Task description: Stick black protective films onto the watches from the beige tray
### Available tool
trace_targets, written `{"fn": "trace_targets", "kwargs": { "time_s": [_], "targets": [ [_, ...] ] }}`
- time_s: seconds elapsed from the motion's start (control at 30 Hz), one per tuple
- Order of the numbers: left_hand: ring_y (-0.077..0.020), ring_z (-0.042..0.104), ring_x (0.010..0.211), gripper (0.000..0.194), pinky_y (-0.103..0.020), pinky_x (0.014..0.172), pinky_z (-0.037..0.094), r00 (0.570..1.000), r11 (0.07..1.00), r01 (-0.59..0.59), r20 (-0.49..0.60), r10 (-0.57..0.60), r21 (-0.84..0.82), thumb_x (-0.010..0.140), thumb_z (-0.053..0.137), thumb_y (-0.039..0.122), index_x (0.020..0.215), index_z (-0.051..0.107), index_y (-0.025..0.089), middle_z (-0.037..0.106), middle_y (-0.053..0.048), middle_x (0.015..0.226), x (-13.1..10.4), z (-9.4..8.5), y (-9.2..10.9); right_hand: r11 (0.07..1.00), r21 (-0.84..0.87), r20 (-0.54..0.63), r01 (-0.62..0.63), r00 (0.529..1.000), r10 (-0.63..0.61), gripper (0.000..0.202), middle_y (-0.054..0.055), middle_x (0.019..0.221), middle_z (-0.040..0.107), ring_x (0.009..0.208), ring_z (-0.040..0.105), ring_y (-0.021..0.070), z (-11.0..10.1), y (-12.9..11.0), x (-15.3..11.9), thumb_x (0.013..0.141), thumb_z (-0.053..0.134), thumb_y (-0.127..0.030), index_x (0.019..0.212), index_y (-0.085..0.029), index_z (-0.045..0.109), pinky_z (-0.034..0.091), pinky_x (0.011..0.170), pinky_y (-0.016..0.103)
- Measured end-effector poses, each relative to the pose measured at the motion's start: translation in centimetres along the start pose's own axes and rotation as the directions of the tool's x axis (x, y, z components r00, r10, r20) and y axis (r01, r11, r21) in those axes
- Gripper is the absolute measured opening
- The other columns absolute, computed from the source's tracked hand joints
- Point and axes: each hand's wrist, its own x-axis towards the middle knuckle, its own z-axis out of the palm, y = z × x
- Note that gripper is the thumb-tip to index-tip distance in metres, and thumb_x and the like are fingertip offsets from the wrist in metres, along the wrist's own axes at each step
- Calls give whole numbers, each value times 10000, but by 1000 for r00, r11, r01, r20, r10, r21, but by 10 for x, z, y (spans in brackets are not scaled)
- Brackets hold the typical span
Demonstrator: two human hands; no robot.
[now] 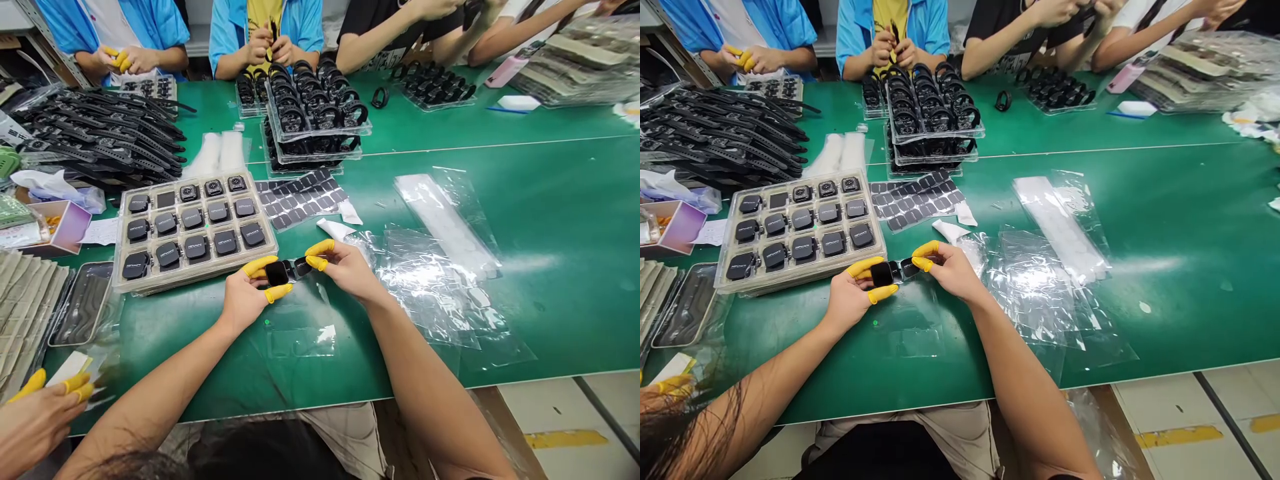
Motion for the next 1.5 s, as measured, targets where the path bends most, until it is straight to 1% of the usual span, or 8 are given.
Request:
{"fn": "trace_targets", "kwargs": {
  "time_s": [0.1, 0.17, 0.23, 0.3, 0.47, 0.6, 1.07, 1.5],
  "targets": [
    [-242, 763, 925, 713, -396, 897, 639, 995, 991, 95, 16, -94, -99, 491, 962, 249, 1158, 731, 152, 795, -93, 1053, 1, 2, 3, 978, 207, -16, -18, 1000, 21, 325, 61, 1103, 747, 997, 696, 232, -7, -3, -1, 685, 868, -492, 811, -234, 717, 550, 900, 418],
    [-246, 762, 946, 703, -399, 908, 637, 995, 992, 100, 12, -99, -78, 510, 957, 263, 1167, 729, 158, 791, -94, 1075, 1, 2, 3, 943, 331, -103, 9, 994, 26, 354, 35, 1172, 731, 1057, 686, 238, -15, -8, -2, 637, 900, -505, 812, -265, 707, 547, 915, 421],
    [-240, 762, 949, 662, -405, 920, 636, 997, 997, 79, 1, -79, 0, 550, 942, 280, 1171, 734, 184, 788, -78, 1090, 0, 0, 0, 933, 355, -208, 59, 978, 17, 367, 13, 1091, 741, 1021, 682, 226, -20, -14, -5, 609, 917, -507, 811, -288, 703, 542, 915, 417],
    [-231, 765, 932, 606, -413, 936, 633, 999, 993, 36, -2, -36, 109, 594, 920, 283, 1171, 744, 221, 792, -50, 1080, 0, -2, -3, 958, 283, -249, 42, 968, 31, 360, 18, 965, 741, 937, 680, 217, -14, -18, -8, 618, 911, -507, 811, -278, 711, 540, 904, 417],
    [-212, 773, 891, 525, -390, 923, 640, 997, 966, -59, 56, 47, 253, 644, 869, 226, 1156, 754, 240, 801, -14, 1028, -1, -3, -3, 954, 201, -47, -224, 970, 237, 444, 54, 863, 743, 796, 681, 204, 30, -17, -17, 624, 884, -516, 907, -211, 728, 564, 715, 359],
    [-210, 774, 881, 516, -371, 910, 641, 992, 953, -87, 111, 57, 291, 660, 847, 202, 1164, 748, 243, 802, -7, 1019, -1, -3, -1, 926, 228, -16, -301, 950, 312, 418, 50, 839, 747, 761, 694, 196, 48, -15, -20, 593, 898, -479, 836, -199, 705, 584, 707, 348],
    [-218, 778, 886, 532, -373, 892, 648, 994, 937, -77, 98, 46, 341, 659, 851, 210, 1178, 740, 244, 799, -14, 1064, -3, -2, 2, 892, 269, -36, -363, 922, 386, 416, 43, 785, 752, 749, 713, 202, 50, -11, -18, 541, 918, -406, 818, -193, 692, 600, 725, 353],
    [-214, 781, 877, 520, -366, 894, 648, 994, 934, -81, 97, 50, 347, 670, 851, 212, 1177, 739, 234, 801, -14, 1050, -3, -1, 3, 908, 241, -28, -344, 932, 360, 411, 48, 815, 744, 771, 705, 200, 51, -8, -20, 582, 891, -436, 838, -191, 682, 584, 726, 337]
  ]
}}
